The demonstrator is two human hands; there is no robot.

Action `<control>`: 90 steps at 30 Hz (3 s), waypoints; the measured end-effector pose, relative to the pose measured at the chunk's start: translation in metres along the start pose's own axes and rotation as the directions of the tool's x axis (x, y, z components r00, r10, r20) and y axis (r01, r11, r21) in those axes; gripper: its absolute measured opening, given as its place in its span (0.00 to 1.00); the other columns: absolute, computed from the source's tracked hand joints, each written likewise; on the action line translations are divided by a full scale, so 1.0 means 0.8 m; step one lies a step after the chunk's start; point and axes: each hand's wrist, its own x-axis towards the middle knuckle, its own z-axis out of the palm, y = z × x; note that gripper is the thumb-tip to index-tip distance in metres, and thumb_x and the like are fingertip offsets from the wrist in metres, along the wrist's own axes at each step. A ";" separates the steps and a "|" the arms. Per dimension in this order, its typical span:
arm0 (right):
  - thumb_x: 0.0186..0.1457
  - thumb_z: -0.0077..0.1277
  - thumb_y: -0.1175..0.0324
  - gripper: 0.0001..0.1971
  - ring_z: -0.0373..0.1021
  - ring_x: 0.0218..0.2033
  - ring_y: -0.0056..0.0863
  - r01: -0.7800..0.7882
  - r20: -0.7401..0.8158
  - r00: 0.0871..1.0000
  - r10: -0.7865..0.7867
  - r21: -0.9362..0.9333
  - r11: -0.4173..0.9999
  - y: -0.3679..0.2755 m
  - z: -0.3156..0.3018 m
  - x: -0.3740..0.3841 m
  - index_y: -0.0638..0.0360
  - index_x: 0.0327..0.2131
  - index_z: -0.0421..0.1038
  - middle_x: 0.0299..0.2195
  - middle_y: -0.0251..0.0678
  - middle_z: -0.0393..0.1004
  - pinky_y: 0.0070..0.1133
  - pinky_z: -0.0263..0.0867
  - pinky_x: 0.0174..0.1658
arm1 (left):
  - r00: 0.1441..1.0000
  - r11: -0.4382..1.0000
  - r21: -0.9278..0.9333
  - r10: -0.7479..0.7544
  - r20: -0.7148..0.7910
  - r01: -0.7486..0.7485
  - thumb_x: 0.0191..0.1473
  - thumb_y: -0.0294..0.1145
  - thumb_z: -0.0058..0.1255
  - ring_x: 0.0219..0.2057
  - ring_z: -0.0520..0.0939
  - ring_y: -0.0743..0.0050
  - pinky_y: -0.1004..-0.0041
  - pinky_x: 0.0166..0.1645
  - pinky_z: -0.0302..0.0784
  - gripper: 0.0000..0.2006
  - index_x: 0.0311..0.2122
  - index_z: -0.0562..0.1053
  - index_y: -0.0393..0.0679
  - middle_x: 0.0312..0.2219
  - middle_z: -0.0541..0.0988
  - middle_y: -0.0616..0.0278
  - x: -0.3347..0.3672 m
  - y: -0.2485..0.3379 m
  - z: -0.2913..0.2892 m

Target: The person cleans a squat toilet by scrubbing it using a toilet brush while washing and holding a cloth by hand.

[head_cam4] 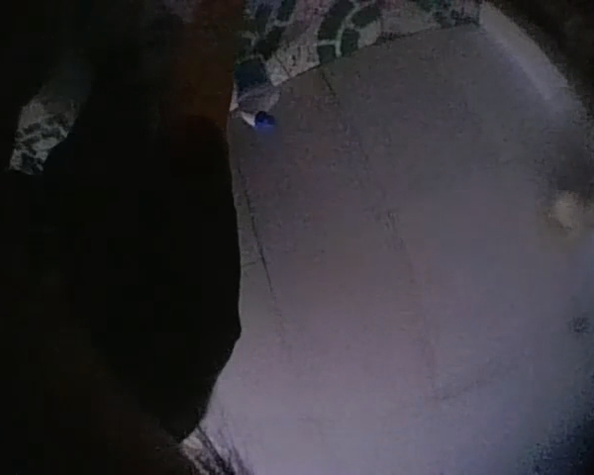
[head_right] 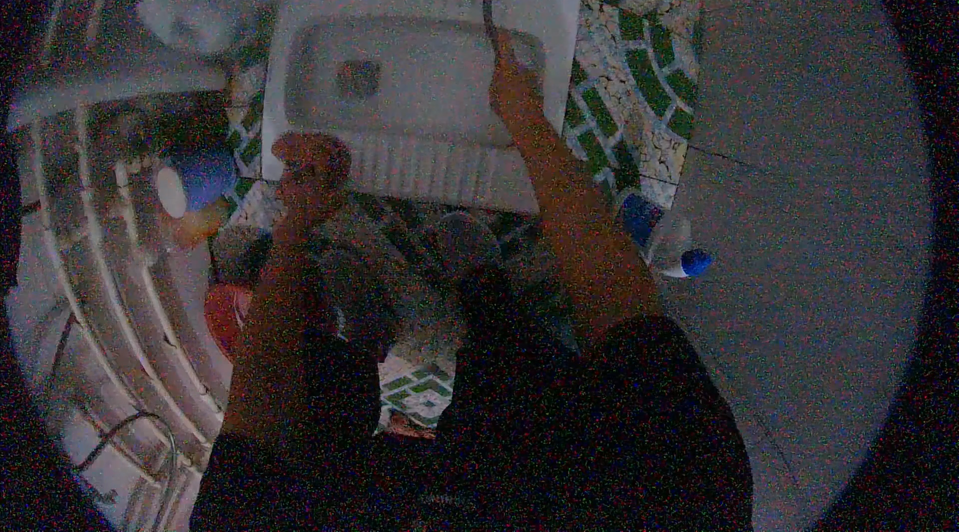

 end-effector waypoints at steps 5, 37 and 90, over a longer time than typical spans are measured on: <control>0.57 0.31 0.70 0.23 0.68 0.32 0.49 0.317 -0.216 0.923 -0.319 -0.048 0.947 0.037 0.049 -0.039 0.50 0.58 0.46 0.33 0.57 0.69 0.36 0.63 0.35 | 0.980 0.972 -0.209 -0.074 0.182 0.112 0.34 0.39 0.49 0.52 0.52 0.22 0.44 0.54 0.47 0.42 0.56 0.45 0.40 0.51 0.52 0.29 -0.014 -0.016 0.031; 0.55 0.33 0.69 0.24 0.68 0.28 0.49 0.176 -0.035 0.983 -0.180 -0.094 0.980 -0.085 0.026 0.043 0.47 0.57 0.47 0.28 0.51 0.71 0.39 0.62 0.33 | 0.934 0.862 -0.437 -0.105 0.342 0.257 0.33 0.41 0.49 0.51 0.57 0.28 0.43 0.55 0.40 0.43 0.58 0.47 0.44 0.48 0.60 0.31 0.010 0.004 -0.027; 0.49 0.38 0.71 0.25 0.70 0.29 0.44 0.760 0.511 0.619 -0.596 -0.199 0.619 -0.219 0.135 -0.075 0.55 0.53 0.53 0.28 0.47 0.72 0.36 0.66 0.33 | 0.967 0.891 -0.382 -0.198 0.158 0.245 0.32 0.38 0.51 0.44 0.61 0.22 0.41 0.50 0.53 0.38 0.54 0.53 0.44 0.43 0.59 0.26 -0.029 -0.009 -0.017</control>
